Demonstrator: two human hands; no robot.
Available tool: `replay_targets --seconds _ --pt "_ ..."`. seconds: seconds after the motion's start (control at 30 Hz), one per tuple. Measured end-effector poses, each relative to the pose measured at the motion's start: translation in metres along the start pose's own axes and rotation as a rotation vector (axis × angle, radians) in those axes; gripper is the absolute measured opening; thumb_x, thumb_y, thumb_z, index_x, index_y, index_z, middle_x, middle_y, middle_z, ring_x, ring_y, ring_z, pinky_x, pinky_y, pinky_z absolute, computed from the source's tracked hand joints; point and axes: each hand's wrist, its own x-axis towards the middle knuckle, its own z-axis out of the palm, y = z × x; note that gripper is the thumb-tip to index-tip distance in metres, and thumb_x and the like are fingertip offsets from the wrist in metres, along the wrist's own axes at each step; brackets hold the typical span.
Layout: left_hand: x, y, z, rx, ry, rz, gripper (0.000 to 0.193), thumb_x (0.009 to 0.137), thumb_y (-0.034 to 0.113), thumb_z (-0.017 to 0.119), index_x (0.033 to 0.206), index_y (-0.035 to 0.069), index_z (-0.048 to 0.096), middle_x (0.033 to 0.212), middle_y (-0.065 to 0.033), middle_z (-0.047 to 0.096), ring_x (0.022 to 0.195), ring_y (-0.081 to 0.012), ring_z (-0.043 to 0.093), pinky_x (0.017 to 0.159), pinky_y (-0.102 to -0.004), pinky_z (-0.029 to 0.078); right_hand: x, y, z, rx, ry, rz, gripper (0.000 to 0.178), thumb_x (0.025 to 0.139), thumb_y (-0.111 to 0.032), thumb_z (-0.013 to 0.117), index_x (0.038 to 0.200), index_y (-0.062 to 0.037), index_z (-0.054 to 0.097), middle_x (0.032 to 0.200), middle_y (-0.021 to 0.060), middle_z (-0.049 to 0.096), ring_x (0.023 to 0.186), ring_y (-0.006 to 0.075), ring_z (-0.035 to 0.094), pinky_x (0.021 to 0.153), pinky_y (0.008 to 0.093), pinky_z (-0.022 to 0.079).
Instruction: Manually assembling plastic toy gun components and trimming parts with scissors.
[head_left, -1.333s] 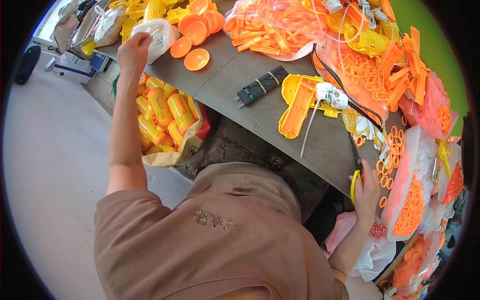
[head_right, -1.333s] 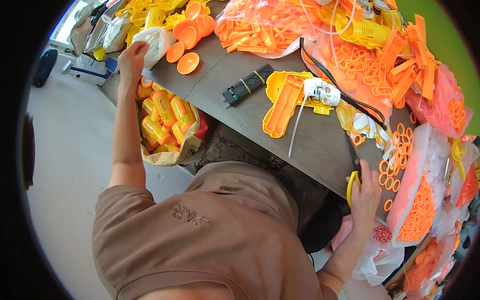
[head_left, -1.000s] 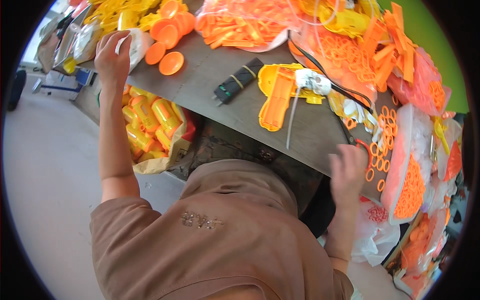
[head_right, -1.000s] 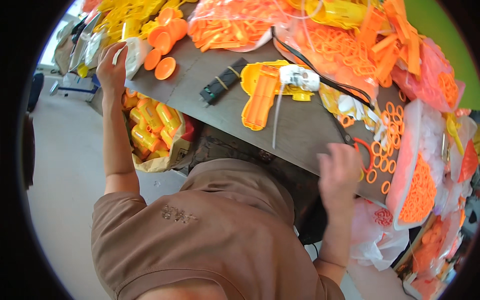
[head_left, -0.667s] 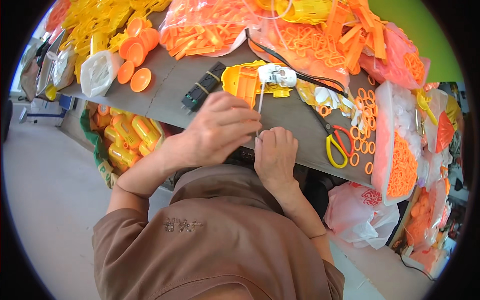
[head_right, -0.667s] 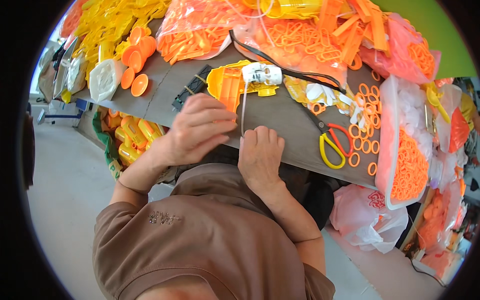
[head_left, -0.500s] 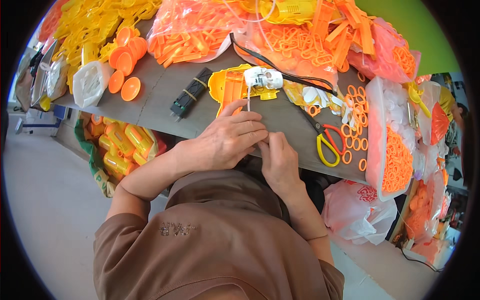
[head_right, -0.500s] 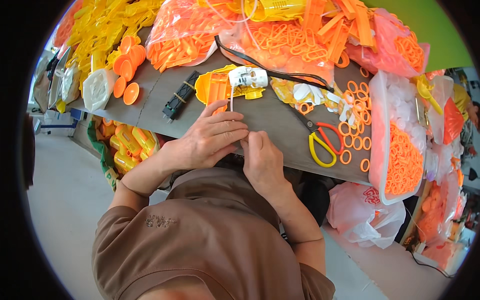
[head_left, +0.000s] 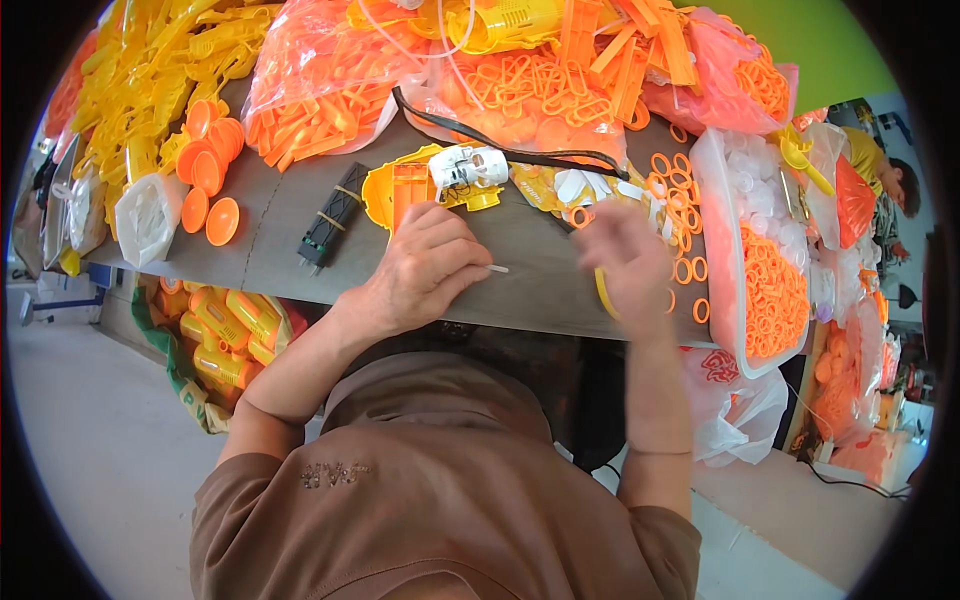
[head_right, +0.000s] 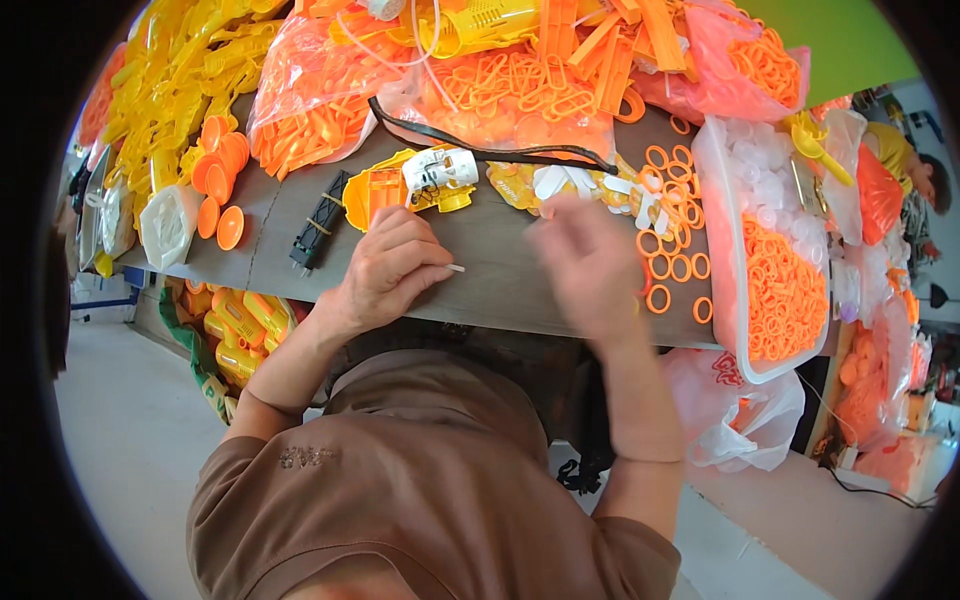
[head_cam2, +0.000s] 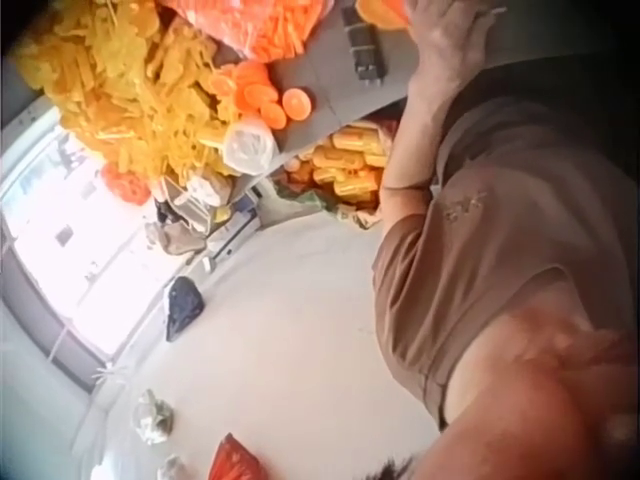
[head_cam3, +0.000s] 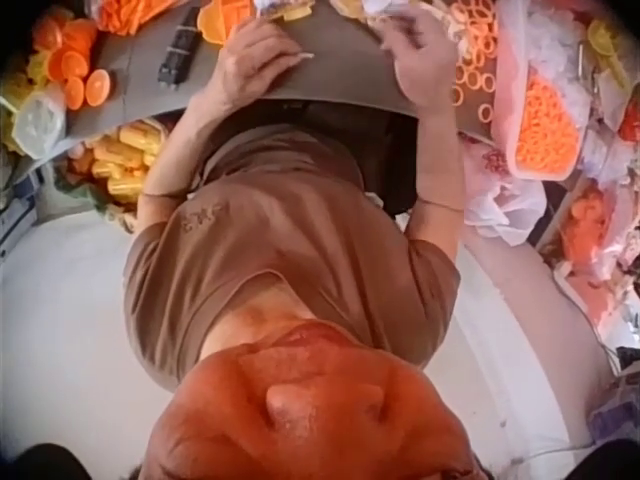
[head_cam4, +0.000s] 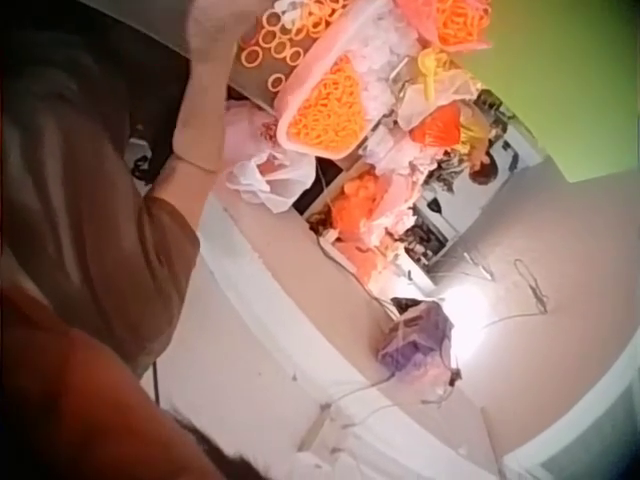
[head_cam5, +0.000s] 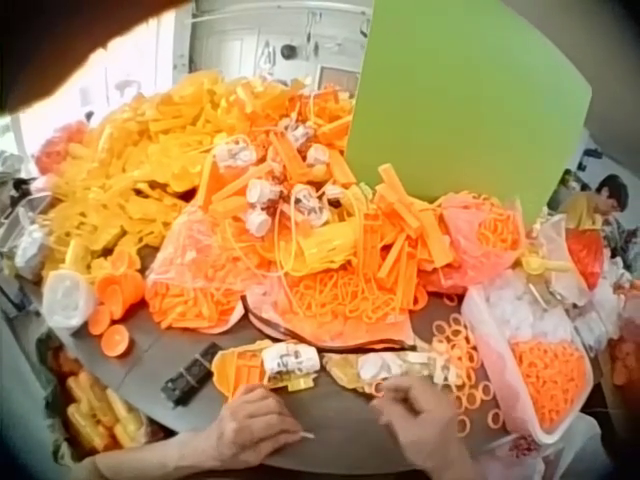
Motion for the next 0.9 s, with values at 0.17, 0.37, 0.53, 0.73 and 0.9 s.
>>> replay_targets --seconds 0.17,0.37,0.53,0.73,0.9 --pt "-0.001 0.005 0.002 0.006 0.034 -0.032 0.013 0.072 0.007 0.072 0.082 0.006 0.063 0.076 -0.0039 0.056 0.074 -0.0215 0.053 0.073 -0.0345 0.039 0.107 0.040 -0.165 -0.678 0.367 -0.056 0.012 0.084 -0.010 0.060 0.091 -0.0007 0.062 0.073 0.0046 0.060 0.066 0.0108 0.057 0.058 0.0255 0.047" --pt "0.001 0.005 0.005 0.014 0.059 -0.083 0.013 0.072 0.007 0.071 0.081 0.006 0.063 0.077 -0.0036 0.056 0.076 -0.0214 0.054 0.074 -0.0345 0.039 0.135 0.078 -0.210 -1.288 0.242 -0.100 0.020 0.078 -0.010 0.058 0.094 -0.0004 0.064 0.084 0.0176 0.064 0.081 0.0319 0.063 0.069 0.0398 0.050" --pt "0.003 0.006 0.005 0.014 0.046 -0.083 0.012 0.072 0.007 0.071 0.081 0.006 0.063 0.078 -0.0036 0.057 0.077 -0.0214 0.055 0.074 -0.0348 0.040 0.152 0.111 -0.209 -1.534 0.251 -0.279 0.019 0.078 -0.009 0.054 0.088 -0.0005 0.068 0.094 0.0188 0.066 0.086 0.0394 0.062 0.075 0.0453 0.049" --pt "0.007 0.004 0.006 -0.066 0.081 -0.104 0.010 0.074 0.004 0.069 0.081 0.005 0.063 0.077 -0.0044 0.059 0.076 -0.0218 0.055 0.074 -0.0340 0.040 0.160 0.099 -0.207 -1.771 0.070 0.014 0.024 0.079 -0.017 0.057 0.090 0.0024 0.066 0.107 0.0216 0.061 0.092 0.0367 0.061 0.078 0.0470 0.049" --pt "0.007 0.006 0.003 -0.173 0.102 -0.179 0.007 0.076 0.003 0.067 0.082 0.004 0.062 0.077 -0.0056 0.059 0.076 -0.0225 0.055 0.074 -0.0331 0.040 0.118 0.061 -0.204 -1.416 0.364 -0.164 0.025 0.085 -0.021 0.061 0.098 0.0001 0.064 0.100 0.0119 0.066 0.080 0.0276 0.064 0.068 0.0392 0.051"
